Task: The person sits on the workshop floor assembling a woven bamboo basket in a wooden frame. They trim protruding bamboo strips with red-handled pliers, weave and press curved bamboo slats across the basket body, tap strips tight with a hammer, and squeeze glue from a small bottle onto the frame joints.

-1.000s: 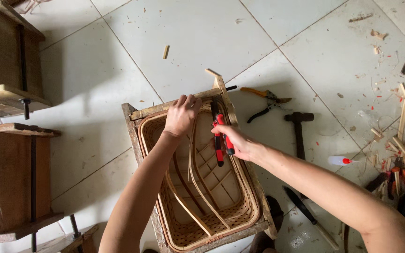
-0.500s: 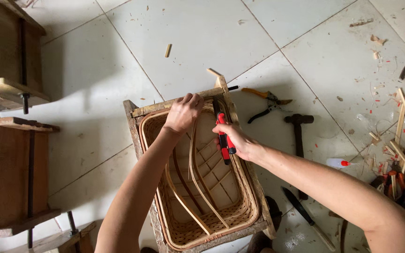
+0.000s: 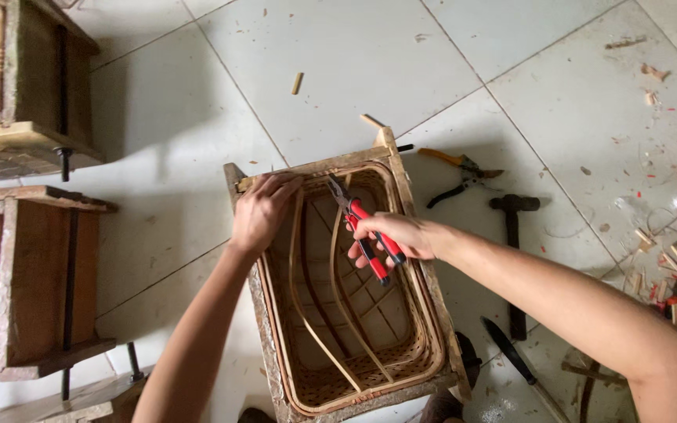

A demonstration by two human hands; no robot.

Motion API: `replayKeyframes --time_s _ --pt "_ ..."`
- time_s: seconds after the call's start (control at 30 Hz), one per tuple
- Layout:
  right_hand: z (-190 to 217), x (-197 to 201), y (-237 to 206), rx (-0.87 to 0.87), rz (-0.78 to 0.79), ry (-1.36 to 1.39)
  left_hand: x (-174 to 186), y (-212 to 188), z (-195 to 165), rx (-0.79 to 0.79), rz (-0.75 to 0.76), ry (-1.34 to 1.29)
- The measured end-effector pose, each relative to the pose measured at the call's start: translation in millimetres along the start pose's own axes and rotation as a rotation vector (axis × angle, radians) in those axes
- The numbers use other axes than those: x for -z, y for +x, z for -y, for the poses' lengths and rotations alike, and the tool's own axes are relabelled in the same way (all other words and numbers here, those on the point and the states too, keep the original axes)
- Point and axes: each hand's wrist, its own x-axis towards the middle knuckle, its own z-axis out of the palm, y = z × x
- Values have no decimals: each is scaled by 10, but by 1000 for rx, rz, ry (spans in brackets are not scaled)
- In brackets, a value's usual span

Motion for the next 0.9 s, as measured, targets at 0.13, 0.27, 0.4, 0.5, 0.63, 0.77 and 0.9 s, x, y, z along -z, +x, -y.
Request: replayKeyframes --time_s 0.13,0.27,0.4,0.5,0.63,0.77,0.9 --pt "192 -18 102 -66 -8 -60 -190 59 11 16 22 108" --pt "225 29 80 -102 -7 -55 -132 91 -13 0 -16 113" --pt "200 36 146 -103 -29 -64 -29 113 -65 -2 -49 73" --pt "131 -13 237 -43 -72 -38 -13 147 -88 11 -37 59" --pt "8 -33 297 24 -113 -68 -16 135 -58 -7 -43 55" --pt "-57 -25 336 56 -122 -71 -34 140 -44 -2 -32 43" --pt "-60 -23 321 67 -129 -112 -7 222 -89 19 35 67"
